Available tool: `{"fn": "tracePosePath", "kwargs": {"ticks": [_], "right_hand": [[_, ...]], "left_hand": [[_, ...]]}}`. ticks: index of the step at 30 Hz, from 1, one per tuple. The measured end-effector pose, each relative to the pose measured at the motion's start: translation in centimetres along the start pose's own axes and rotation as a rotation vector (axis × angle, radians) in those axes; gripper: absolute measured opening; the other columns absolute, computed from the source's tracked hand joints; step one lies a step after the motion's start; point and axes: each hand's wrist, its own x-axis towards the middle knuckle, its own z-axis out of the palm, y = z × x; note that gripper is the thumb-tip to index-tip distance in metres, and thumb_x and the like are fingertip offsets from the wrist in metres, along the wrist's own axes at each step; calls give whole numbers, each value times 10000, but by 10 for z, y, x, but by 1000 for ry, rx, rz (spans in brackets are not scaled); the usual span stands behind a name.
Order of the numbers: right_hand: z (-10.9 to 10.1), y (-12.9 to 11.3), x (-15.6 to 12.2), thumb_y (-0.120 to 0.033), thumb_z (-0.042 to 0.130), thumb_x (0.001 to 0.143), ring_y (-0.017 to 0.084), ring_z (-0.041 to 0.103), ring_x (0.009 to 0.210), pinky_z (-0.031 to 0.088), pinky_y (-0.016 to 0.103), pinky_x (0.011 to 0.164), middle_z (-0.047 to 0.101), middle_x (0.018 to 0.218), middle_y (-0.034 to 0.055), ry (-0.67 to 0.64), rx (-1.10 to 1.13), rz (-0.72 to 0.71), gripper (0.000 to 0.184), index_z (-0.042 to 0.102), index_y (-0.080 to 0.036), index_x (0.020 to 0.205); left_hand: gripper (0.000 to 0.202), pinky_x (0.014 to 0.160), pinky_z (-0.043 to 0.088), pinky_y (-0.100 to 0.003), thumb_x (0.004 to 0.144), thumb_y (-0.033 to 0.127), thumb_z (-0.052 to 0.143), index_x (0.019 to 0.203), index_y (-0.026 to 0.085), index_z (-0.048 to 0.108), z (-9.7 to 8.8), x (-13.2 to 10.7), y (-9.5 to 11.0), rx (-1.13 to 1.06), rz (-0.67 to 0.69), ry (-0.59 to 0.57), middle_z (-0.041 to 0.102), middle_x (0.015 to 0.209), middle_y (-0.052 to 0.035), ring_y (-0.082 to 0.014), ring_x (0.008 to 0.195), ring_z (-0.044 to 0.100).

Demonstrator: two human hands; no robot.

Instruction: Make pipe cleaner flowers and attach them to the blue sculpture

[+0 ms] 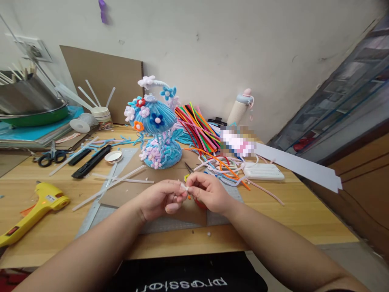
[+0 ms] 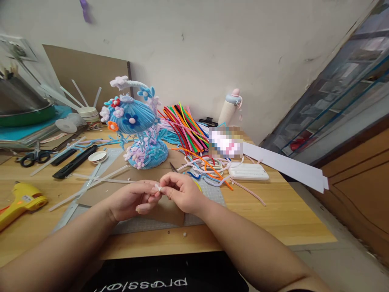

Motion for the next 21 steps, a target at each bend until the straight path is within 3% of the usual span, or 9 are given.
{"fn": "tracePosePath", "kwargs": {"ticks": [3, 5, 8, 12, 15, 18, 21], "right_hand": [[3, 4, 4, -290, 634, 761, 65, 414, 474, 319, 201, 468, 497, 601, -43, 125, 323, 193, 162, 527, -169, 765], [5, 6, 6, -283, 676, 722, 51, 394, 447, 297, 192, 457, 494, 578, -51, 155, 515, 298, 197, 527, -160, 759], [7, 5, 6, -251, 707, 687, 36, 391, 441, 278, 185, 462, 510, 587, -41, 122, 693, 420, 211, 538, -141, 749], [8, 3, 4, -226, 706, 686, 30, 385, 453, 268, 184, 472, 502, 601, -37, 47, 783, 477, 193, 549, -127, 736], [9, 5, 4, -234, 712, 681, 27, 363, 452, 242, 183, 460, 484, 595, -41, 13, 744, 469, 202, 544, -126, 716], [8, 9, 4, -275, 714, 682, 39, 349, 442, 224, 191, 442, 460, 565, -56, 28, 580, 377, 226, 535, -146, 730], [4, 8, 3, -302, 663, 739, 70, 402, 496, 296, 207, 478, 481, 596, -44, 10, 279, 221, 186, 540, -164, 759]], "left_hand": [[165, 442, 305, -214, 773, 321, 538, 812, 161, 553, 3, -1, 1, 298, 364, 367, 494, 671, 8, -82, 489, 420], [158, 598, 403, -248, 757, 276, 577, 889, 190, 577, 4, -3, 0, 643, 622, 561, 553, 820, -28, -134, 681, 511], [106, 788, 403, -309, 765, 209, 557, 856, 206, 611, 4, -4, -2, 1069, 822, 552, 581, 928, -63, -193, 877, 523], [136, 748, 393, -307, 813, 186, 473, 815, 208, 607, 2, -3, -5, 1300, 822, 512, 597, 852, -70, -194, 816, 518], [161, 704, 380, -289, 825, 187, 447, 760, 199, 594, 4, -3, -6, 1305, 784, 481, 595, 782, -59, -182, 761, 512], [170, 633, 370, -258, 817, 210, 469, 699, 185, 588, 6, -4, -5, 1095, 682, 465, 582, 689, -30, -155, 673, 504], [166, 553, 340, -232, 781, 261, 537, 661, 160, 594, 5, -3, -4, 733, 490, 387, 550, 606, 1, -119, 576, 465]]}}
